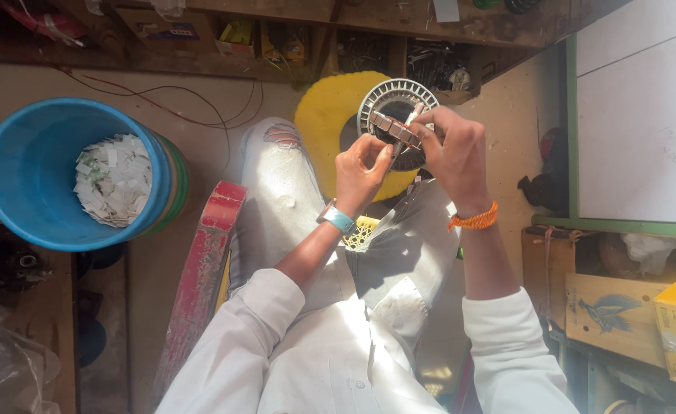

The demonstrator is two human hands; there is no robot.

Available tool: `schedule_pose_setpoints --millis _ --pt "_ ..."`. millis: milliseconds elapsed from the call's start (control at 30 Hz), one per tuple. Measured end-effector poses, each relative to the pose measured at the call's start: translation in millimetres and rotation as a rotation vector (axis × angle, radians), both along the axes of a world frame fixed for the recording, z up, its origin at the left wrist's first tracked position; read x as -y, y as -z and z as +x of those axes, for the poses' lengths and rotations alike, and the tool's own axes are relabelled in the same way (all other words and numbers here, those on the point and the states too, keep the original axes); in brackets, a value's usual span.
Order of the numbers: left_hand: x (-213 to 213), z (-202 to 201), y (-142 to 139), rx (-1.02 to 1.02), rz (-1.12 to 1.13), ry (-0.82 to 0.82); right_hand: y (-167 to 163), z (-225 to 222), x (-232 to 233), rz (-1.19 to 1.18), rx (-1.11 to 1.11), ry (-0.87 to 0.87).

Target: The person sits in a cluttered workshop and works on a small electric fan motor, manipulating copper wire and small components on the motor's rotor with both hands and fitting the assembly into the circular fan cage resting on their lap.

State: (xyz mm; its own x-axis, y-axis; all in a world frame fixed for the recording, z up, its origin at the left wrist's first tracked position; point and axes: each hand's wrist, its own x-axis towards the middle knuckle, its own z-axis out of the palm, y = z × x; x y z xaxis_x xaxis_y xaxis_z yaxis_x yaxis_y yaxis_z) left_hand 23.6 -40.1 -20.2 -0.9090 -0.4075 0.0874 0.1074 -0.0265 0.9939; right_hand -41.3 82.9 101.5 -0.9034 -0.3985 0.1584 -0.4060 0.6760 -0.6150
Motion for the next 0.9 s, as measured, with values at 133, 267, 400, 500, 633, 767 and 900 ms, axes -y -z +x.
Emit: schedule_pose_setpoints --millis 133,267,400,500,633,767,900 --pt "-0.7 -2.7 -4.4 0.052 0.004 -0.039 10.0 -16.3 3.9 -0.076 0.084 0.013" --pt "0.3 -7.7 0.1 0.030 -0.033 -0.012 24.7 -23.8 0.2 -0.136 0.264 0.067" --pt "-0.3 -10.0 3.6 -0.010 -0.013 0.055 35.4 -32.0 -13.2 -0.235 0.384 0.077" --pt "-4.3 -9.7 1.3 -0.008 -0.036 0.071 41.0 -39.1 -28.6 -0.171 0.342 0.122" --pt "-8.0 -9.2 -7.2 0.024 -0.164 -0.008 52.8 -47.2 -42.9 -0.291 0.231 -0.026" --pt "6.1 -10.7 -16.8 -0.342 -0.624 -0.145 53.9 -50.4 -55.6 -0.273 0.291 0.146" --pt "33.1 -35.8 -23.5 -0.482 -0.921 0.160 34.8 -39.5 -66.7 -0.250 0.365 0.273"
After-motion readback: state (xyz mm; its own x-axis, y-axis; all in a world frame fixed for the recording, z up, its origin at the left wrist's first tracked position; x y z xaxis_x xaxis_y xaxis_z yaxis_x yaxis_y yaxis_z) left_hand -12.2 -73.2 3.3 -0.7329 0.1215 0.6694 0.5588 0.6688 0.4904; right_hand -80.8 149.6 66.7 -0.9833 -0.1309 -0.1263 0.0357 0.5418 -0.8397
